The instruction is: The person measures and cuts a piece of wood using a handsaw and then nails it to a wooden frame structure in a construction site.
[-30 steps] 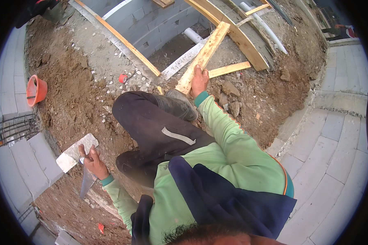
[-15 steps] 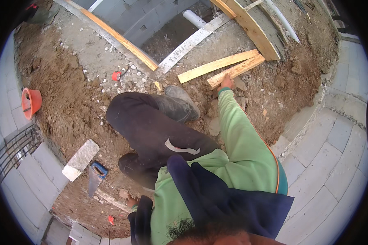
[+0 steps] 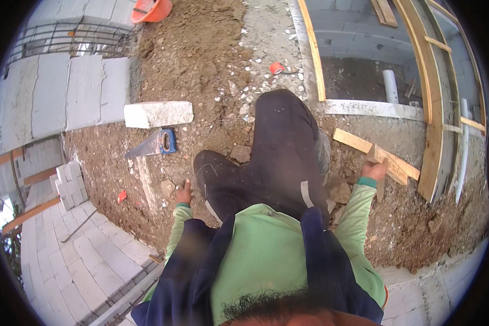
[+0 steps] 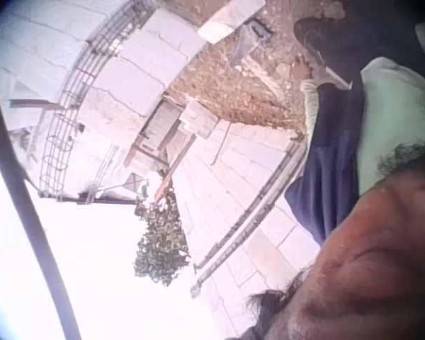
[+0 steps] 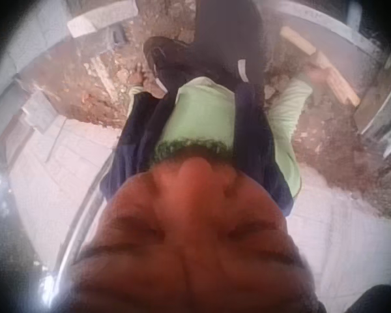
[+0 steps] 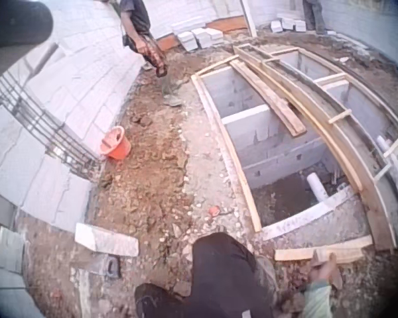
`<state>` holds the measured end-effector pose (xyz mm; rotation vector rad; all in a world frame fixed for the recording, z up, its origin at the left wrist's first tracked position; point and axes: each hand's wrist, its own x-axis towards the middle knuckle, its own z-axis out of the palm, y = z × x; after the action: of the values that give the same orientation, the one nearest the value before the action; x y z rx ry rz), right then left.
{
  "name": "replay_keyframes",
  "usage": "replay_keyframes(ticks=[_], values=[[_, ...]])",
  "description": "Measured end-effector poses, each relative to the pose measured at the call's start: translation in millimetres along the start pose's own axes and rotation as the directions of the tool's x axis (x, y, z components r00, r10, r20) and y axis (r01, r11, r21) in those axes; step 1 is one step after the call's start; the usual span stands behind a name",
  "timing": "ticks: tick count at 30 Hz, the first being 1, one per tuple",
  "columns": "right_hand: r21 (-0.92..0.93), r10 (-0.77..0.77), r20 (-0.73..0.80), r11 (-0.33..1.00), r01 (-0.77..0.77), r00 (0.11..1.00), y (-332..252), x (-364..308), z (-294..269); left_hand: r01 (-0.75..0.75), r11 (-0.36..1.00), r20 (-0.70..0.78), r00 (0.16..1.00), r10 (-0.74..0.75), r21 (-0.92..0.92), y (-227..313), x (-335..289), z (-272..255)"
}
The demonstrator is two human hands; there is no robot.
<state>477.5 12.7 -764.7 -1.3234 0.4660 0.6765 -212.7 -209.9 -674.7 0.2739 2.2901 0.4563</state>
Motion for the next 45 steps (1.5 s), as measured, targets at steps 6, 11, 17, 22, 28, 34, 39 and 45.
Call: replay_keyframes(ticks=[6, 11, 17, 22, 28, 34, 39, 45], values=[[0.01, 0.066, 0.661, 0.995, -0.097, 0.747, -50.0, -198.6, 32.7, -0.135, 0.964, -0.172, 0.969, 0.177, 0.23, 9.4, -64.4, 12.5], [-0.314, 0.332, 0.891, 0.943, -0.106, 0.309, -56.6, -365.1, 19.1, -0.288, 0.957, -0.226, 0.931, 0.288, 0.032, -44.2, -101.3, -44.3], [-0.449, 0.518, 0.833, 0.838, 0.309, -0.196, -19.2, -541.7, -22.8, -0.545, 0.276, -0.291, 0.734, 0.614, -0.792, -5.5, -176.2, -70.5], [0.304, 0.515, 0.537, 0.621, 0.723, -0.668, 53.2, -602.9, -28.8, -0.491, -0.105, -0.451, 0.667, 0.592, -0.865, 38.6, -176.1, -116.6], [0.344, 0.282, 0.726, 0.64, 0.687, -0.627, 9.0, -537.8, 1.3, -0.471, 0.73, -0.851, 0.431, -0.299, -0.495, -188.3, 44.2, -184.1], [0.375, 0.295, 0.89, -0.039, 0.926, -0.348, -20.2, -372.3, 8.7, 0.108, 0.835, -0.395, 0.908, 0.138, 0.54, -172.2, -57.8, -26.6], [0.28, 0.185, 0.94, 0.054, 0.959, -0.285, -32.4, -332.6, 10.7, -0.206, 0.901, -0.276, 0.956, 0.101, -0.383, -120.4, -83.3, 53.1], [-0.504, 0.247, 0.831, 0.711, 0.49, 0.498, 12.8, -185.3, 41.6, -0.291, 0.86, -0.196, 0.954, 0.227, -0.419, 20.4, -81.2, 52.8]])
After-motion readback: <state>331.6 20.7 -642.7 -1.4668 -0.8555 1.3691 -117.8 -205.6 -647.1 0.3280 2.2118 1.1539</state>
